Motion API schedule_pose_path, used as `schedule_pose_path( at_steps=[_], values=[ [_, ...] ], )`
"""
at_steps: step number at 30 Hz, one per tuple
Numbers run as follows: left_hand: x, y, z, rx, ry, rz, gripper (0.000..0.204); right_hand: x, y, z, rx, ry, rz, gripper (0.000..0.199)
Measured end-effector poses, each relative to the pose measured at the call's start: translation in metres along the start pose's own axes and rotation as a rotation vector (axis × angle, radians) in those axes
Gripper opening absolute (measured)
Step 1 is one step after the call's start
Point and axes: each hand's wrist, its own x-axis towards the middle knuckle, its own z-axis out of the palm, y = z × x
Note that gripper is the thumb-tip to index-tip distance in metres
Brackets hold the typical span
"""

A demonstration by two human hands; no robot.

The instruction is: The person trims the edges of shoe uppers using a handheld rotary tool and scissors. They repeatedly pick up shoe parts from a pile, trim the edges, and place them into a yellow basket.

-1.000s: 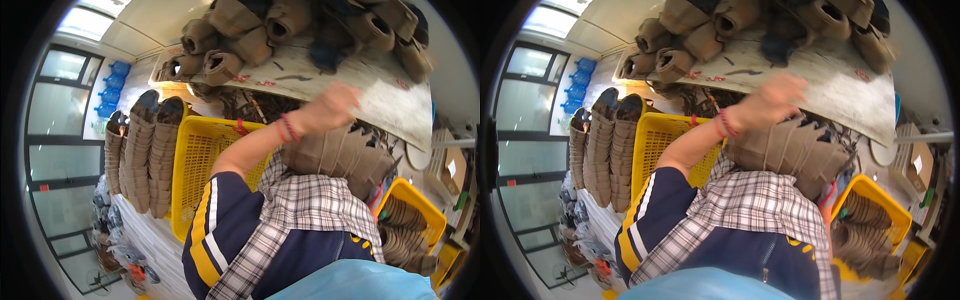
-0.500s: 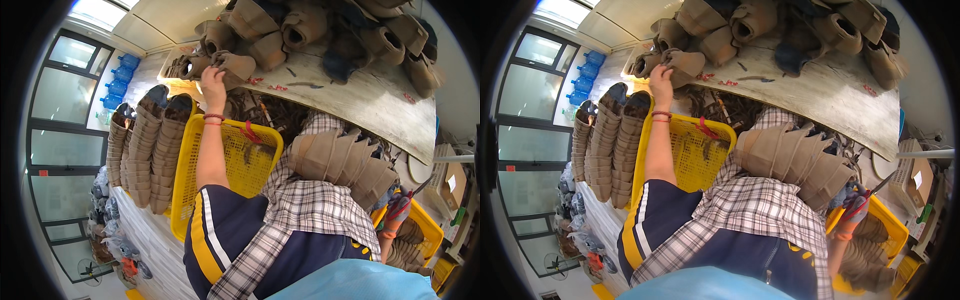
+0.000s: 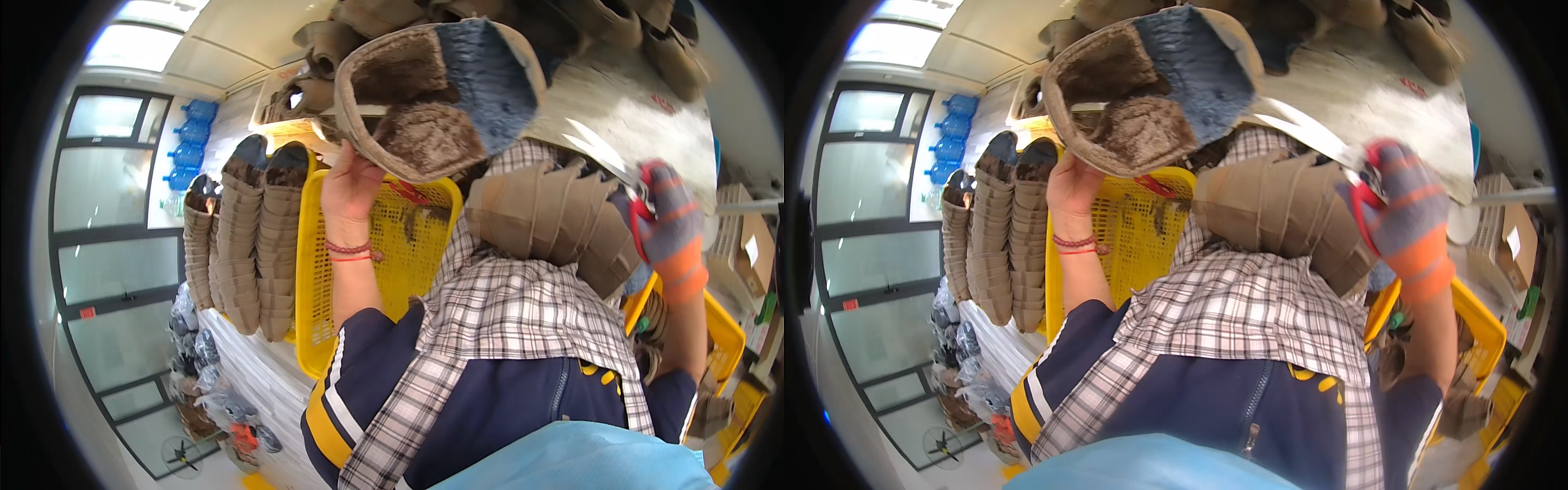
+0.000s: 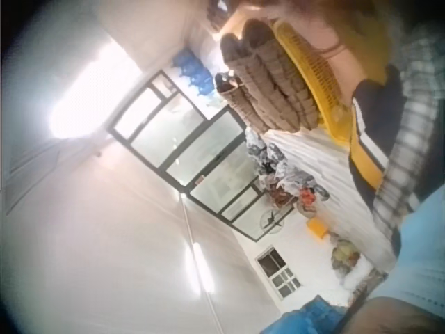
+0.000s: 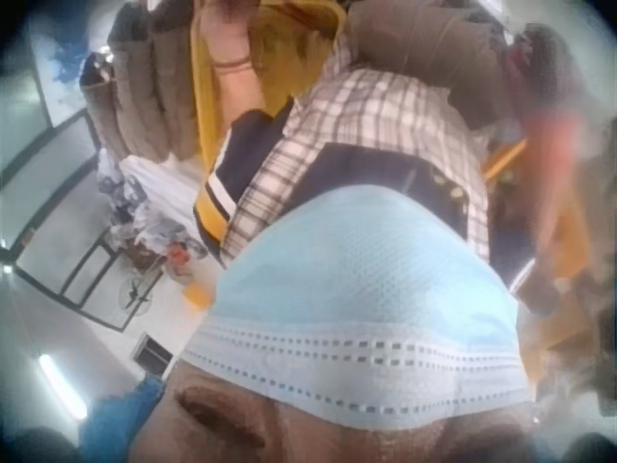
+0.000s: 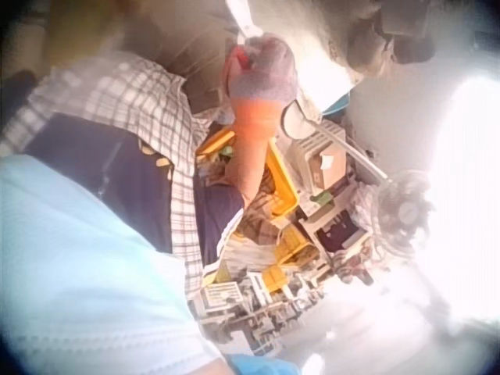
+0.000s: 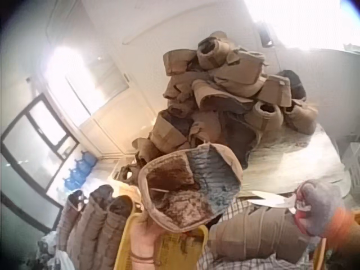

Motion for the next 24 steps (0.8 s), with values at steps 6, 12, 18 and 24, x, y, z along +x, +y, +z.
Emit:
schedule_pose_path(
  at_steps=[6,12,18,24],
  values=[
    [0.007,-0.070,0.017,-0.015,0.099,-0.253,0.035,0.034,-0.004,0.015,-0.221,-0.056,-0.235,0.030],
    [0.015,-0.092,0.011,-0.010,0.068,-0.343,0.036,0.044,-0.008,0.033,-0.475,-0.201,-0.248,0.030],
    [0.016,-0.096,0.012,0.095,-0.001,-0.367,0.037,0.055,-0.009,0.047,-0.515,-0.321,-0.192,0.030],
    [0.020,-0.098,0.012,0.117,0.005,-0.393,0.038,0.064,-0.019,0.045,-0.560,-0.559,-0.058,0.031]
  ],
)
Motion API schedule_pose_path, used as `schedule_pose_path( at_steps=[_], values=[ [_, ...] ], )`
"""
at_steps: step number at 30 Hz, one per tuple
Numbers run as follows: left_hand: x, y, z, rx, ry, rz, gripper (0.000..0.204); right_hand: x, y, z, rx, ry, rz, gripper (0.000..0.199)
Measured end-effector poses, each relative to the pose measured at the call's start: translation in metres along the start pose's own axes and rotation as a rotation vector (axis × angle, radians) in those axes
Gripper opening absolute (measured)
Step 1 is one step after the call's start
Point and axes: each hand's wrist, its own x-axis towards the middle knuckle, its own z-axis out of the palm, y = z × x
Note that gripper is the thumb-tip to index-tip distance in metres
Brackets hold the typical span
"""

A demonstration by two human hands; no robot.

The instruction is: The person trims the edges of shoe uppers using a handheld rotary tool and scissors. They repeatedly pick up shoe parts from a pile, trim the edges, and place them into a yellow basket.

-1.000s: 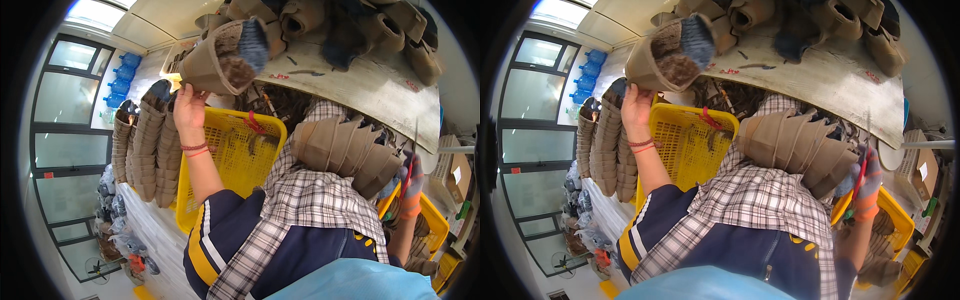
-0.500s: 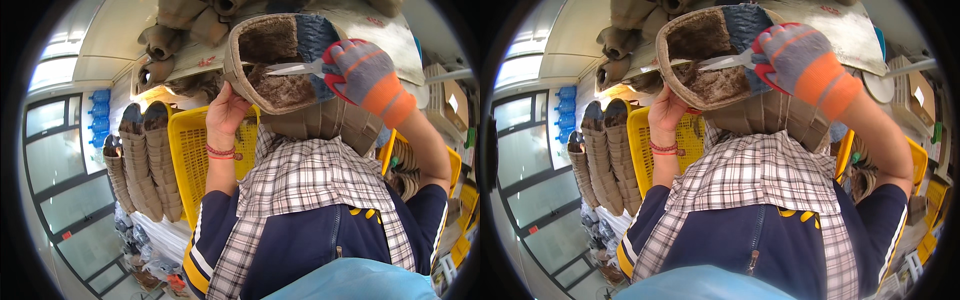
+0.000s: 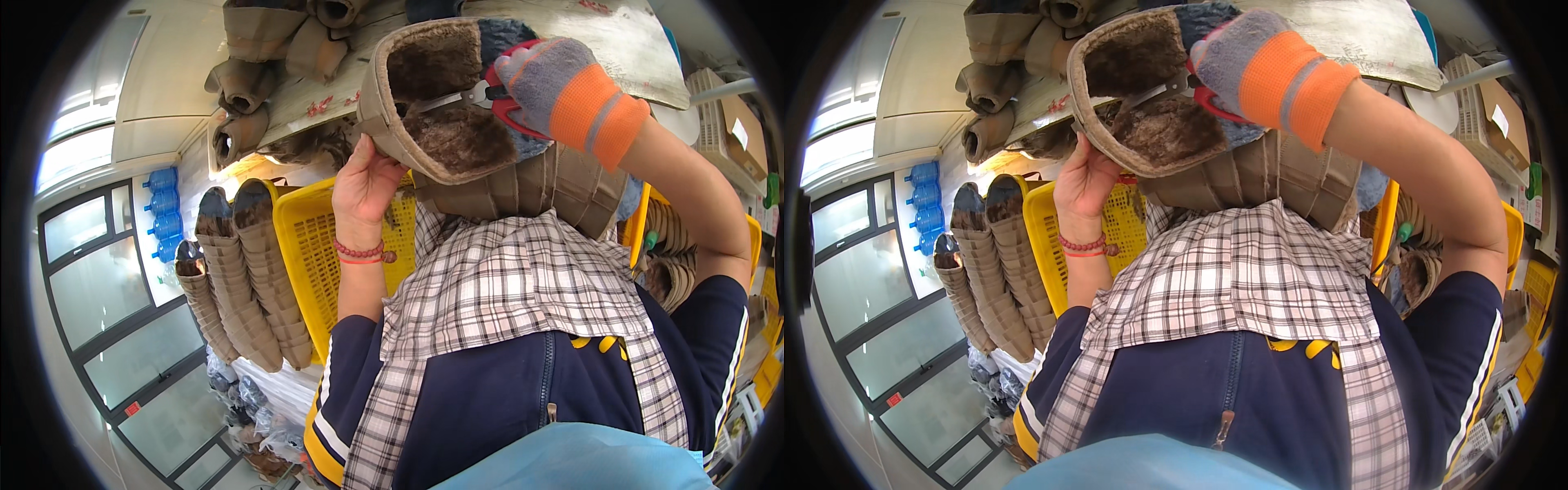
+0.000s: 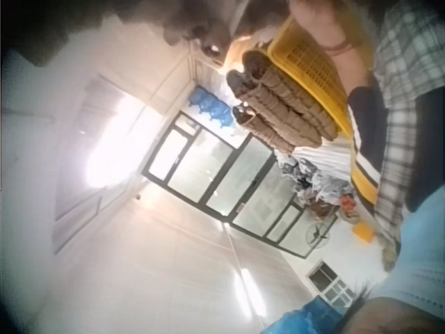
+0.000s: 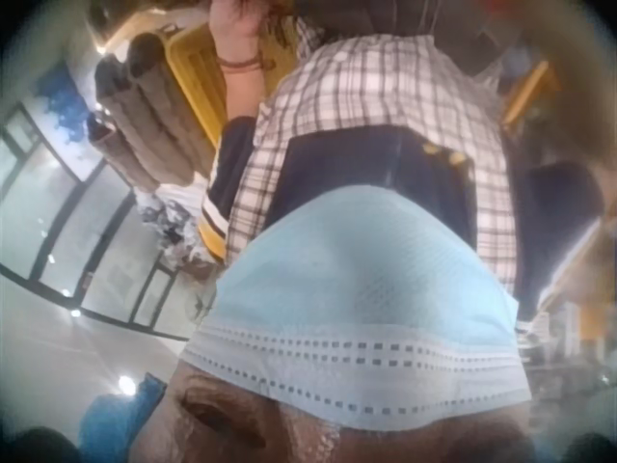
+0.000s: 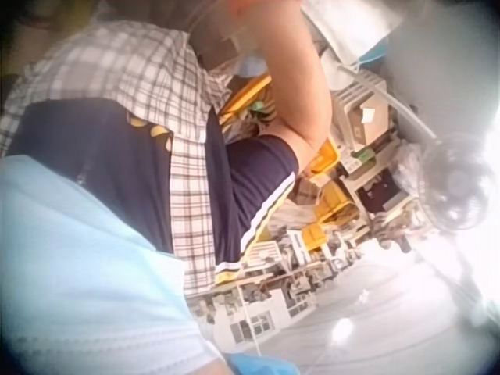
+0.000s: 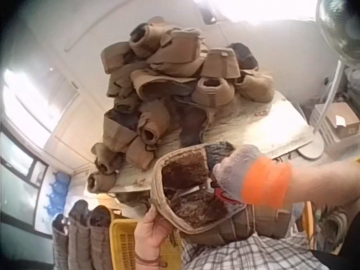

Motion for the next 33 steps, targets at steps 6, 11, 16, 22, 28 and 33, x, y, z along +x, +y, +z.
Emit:
schedule_pose_path(
  at_steps=[6,11,16,22,28,33],
  values=[
    [0.000,0.000,-0.007,-0.021,0.046,-0.005,0.038,-0.021,0.036,0.032,0.261,0.395,-0.065,0.032],
    [0.002,-0.002,-0.003,-0.009,0.113,-0.053,0.037,-0.029,0.044,0.039,0.193,0.444,-0.024,0.031],
    [0.003,0.000,0.007,-0.018,0.096,-0.096,0.038,-0.029,0.053,0.050,-0.019,0.419,0.035,0.035],
    [0.010,0.001,0.005,-0.009,0.135,-0.133,0.037,-0.026,0.059,0.055,0.046,0.441,0.062,0.036],
    [0.012,-0.002,0.013,0.020,0.118,-0.153,0.035,-0.045,0.064,0.059,0.275,0.510,0.179,0.034],
    [0.015,-0.015,0.038,0.187,-0.047,-0.051,0.031,-0.074,0.055,0.042,0.974,0.282,0.519,0.037]
  ],
)
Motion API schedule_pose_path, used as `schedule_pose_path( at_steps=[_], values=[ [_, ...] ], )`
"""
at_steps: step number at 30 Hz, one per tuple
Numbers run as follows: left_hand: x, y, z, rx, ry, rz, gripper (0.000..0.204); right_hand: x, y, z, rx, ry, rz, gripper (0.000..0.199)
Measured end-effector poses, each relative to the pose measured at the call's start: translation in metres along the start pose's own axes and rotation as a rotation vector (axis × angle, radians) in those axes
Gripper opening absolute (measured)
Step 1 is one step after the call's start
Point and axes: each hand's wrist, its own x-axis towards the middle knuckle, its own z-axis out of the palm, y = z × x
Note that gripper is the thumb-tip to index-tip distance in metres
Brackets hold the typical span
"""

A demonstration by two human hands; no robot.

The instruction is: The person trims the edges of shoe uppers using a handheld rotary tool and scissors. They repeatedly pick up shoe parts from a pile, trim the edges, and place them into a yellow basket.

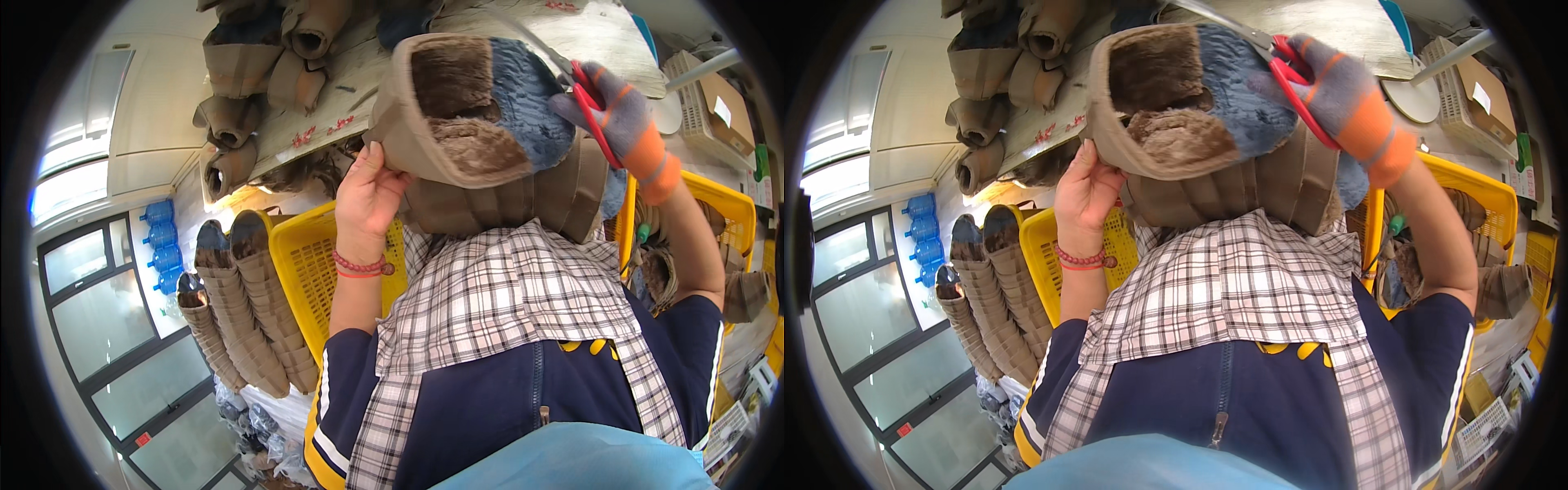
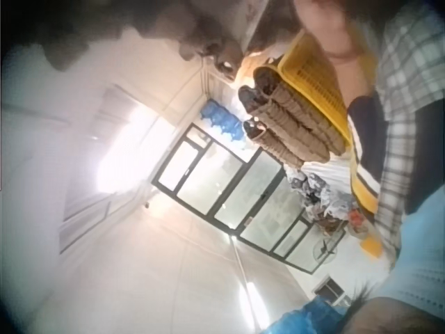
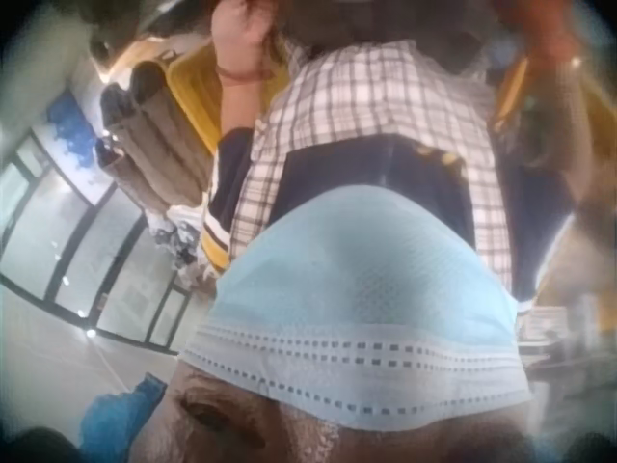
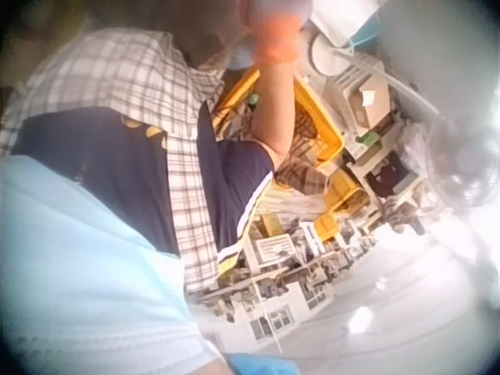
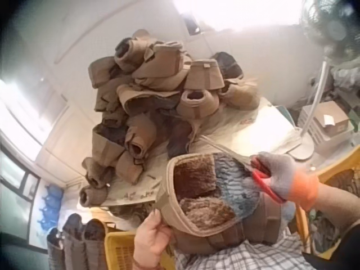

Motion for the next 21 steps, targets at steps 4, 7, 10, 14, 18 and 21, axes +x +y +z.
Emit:
schedule_pose_path(
  at_steps=[4,7,10,14,18,21],
  values=[
    [0.010,-0.032,0.067,0.194,-0.256,0.315,0.022,-0.026,0.006,0.004,1.043,-0.169,-0.255,0.052],
    [0.008,-0.063,0.124,0.679,-0.314,0.462,0.026,-0.048,0.021,-0.006,0.982,0.161,-0.186,0.055],
    [0.012,-0.072,0.155,0.827,-0.577,0.641,0.029,-0.070,0.043,-0.039,1.223,0.351,-0.236,0.055],
    [0.025,-0.108,0.148,1.530,-1.059,0.966,0.042,-0.130,0.126,-0.078,1.394,0.564,-0.251,0.045],
    [0.036,-0.140,0.130,1.886,-1.260,0.869,0.035,-0.163,0.129,-0.076,1.370,0.658,-0.227,0.034],
    [0.041,-0.137,0.125,1.860,-1.253,0.875,0.025,-0.172,0.121,-0.063,1.418,0.678,-0.098,0.035]
  ],
)
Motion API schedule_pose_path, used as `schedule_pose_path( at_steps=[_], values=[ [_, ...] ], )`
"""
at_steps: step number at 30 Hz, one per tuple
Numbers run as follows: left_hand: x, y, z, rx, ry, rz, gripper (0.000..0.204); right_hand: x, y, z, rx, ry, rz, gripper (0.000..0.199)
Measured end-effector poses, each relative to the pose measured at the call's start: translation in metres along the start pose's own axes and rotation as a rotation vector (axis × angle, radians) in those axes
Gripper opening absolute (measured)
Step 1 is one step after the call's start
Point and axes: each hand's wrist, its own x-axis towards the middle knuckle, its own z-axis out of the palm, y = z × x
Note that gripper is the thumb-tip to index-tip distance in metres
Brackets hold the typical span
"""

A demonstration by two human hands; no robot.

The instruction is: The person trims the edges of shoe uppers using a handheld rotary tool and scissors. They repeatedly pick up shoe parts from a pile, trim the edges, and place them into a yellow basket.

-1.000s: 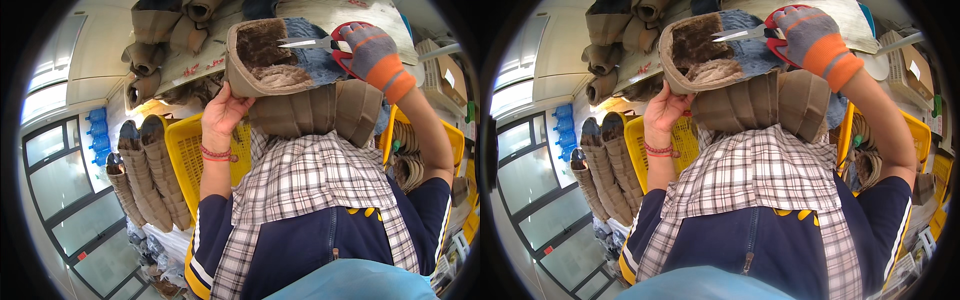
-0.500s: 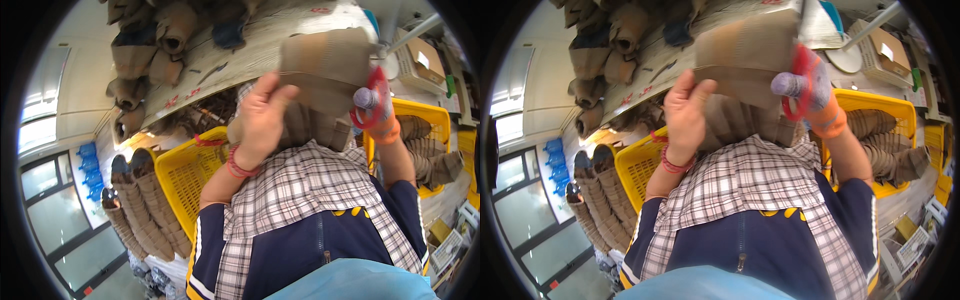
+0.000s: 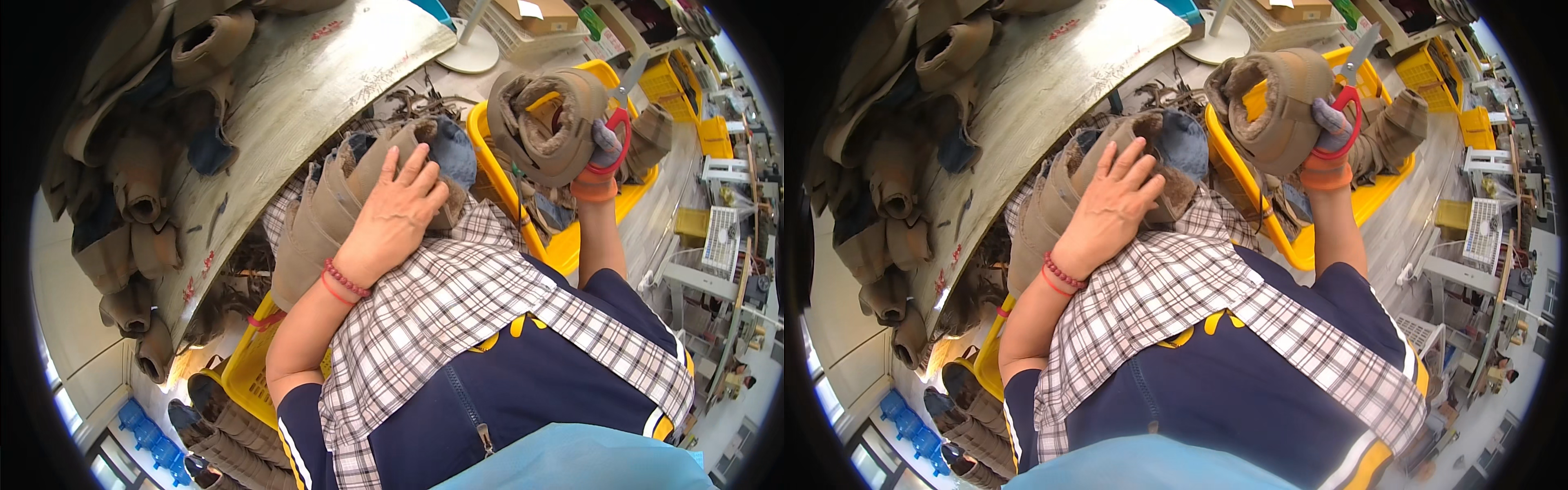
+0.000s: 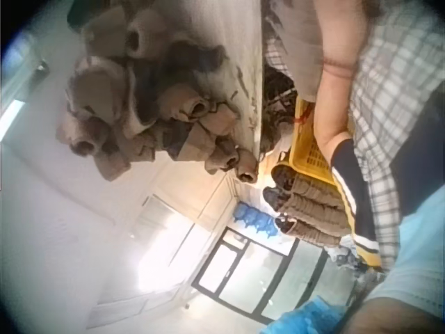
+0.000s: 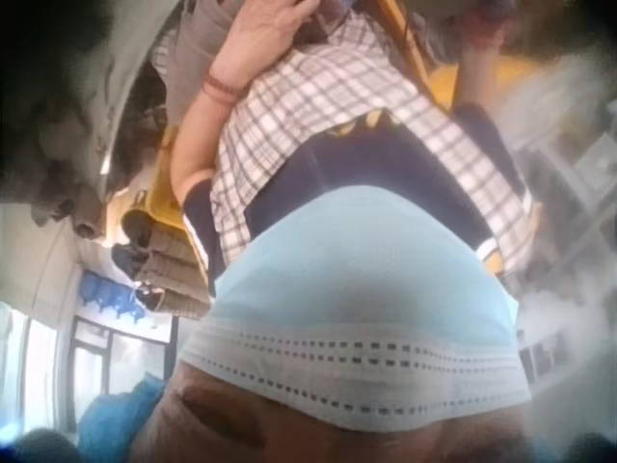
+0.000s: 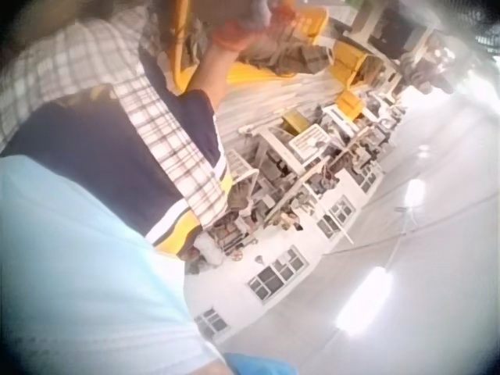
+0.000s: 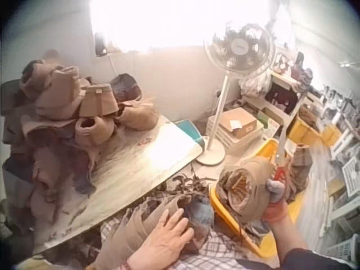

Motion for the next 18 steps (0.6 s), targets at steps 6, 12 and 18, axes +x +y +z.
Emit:
schedule_pose_path(
  at_steps=[6,12,18],
  values=[
    [-0.007,-0.011,-0.006,-0.159,0.047,0.024,0.020,-0.013,0.029,0.001,-0.404,0.031,0.247,0.042],
    [-0.016,-0.022,-0.011,-0.406,0.086,0.102,0.020,-0.025,0.092,0.048,-0.758,-0.320,0.424,0.046],
    [-0.033,-0.030,-0.011,-0.516,0.211,0.114,0.013,-0.017,0.143,0.066,-0.382,-0.342,0.482,0.039]
  ],
)
